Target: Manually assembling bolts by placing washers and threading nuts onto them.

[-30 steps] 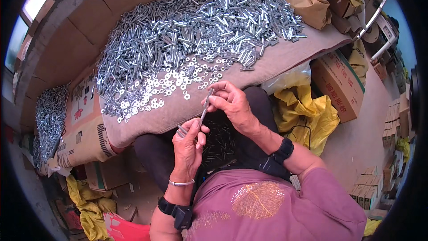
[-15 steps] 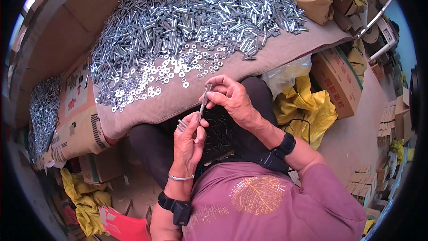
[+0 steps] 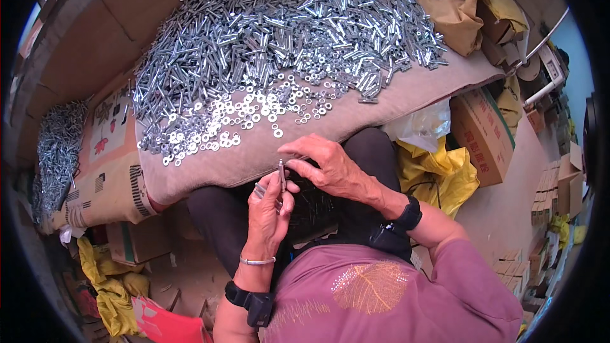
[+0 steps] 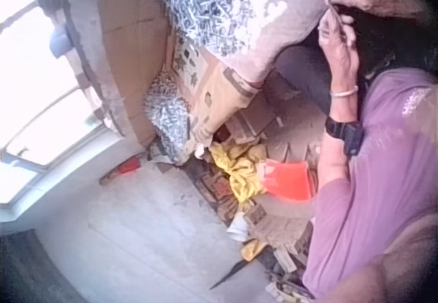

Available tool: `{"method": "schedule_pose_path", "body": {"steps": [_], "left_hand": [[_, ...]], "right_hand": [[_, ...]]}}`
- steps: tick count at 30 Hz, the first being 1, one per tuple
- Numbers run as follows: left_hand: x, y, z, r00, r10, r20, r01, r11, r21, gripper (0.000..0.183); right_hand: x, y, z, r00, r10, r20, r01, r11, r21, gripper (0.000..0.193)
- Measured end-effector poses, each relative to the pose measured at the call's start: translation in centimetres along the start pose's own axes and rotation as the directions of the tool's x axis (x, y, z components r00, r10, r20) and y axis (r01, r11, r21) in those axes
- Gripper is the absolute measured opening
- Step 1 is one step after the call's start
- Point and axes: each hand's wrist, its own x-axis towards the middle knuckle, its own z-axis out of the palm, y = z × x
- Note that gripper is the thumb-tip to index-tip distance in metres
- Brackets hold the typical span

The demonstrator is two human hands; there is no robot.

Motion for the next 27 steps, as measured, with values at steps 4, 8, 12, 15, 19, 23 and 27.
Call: {"method": "schedule_pose_path", "body": {"steps": [4,8,12,15,19,23,27], "left_hand": [[0.5,0.4,-0.3,1.0,0.004,-0.025,-0.003,1.0,0.011,0.024],[1.2,0.6,0.0,0.995,0.044,-0.089,-0.047,0.998,-0.035,0.021],[2.3,0.6,0.7,0.983,0.11,-0.145,-0.107,0.994,0.025,0.02],[2.9,0.4,1.4,0.982,0.127,-0.138,-0.118,0.991,0.07,0.021],[2.8,-0.2,3.1,0.987,0.093,-0.128,-0.077,0.989,0.126,0.023],[2.3,-0.5,3.9,0.995,0.035,-0.095,-0.025,0.994,0.108,0.024],[1.8,-0.4,4.3,0.997,0.018,-0.072,-0.01,0.995,0.097,0.025]], "right_hand": [[2.1,1.7,0.7,0.989,-0.114,-0.098,0.079,0.95,-0.303,0.022],[4.1,3.1,2.0,0.978,-0.204,-0.03,0.156,0.826,-0.541,0.015],[4.6,4.1,2.4,0.979,-0.196,-0.063,0.128,0.82,-0.558,0.01],[3.6,3.0,1.4,0.964,-0.189,-0.188,0.108,0.922,-0.373,0.006],[1.5,1.6,-0.4,0.989,0.041,-0.145,-0.043,0.999,-0.008,0.008],[0.1,1.2,-1.4,0.983,0.097,-0.159,-0.087,0.994,0.065,0.012],[-0.2,1.1,-1.3,0.973,-0.081,-0.215,0.069,0.996,-0.061,0.012]]}}
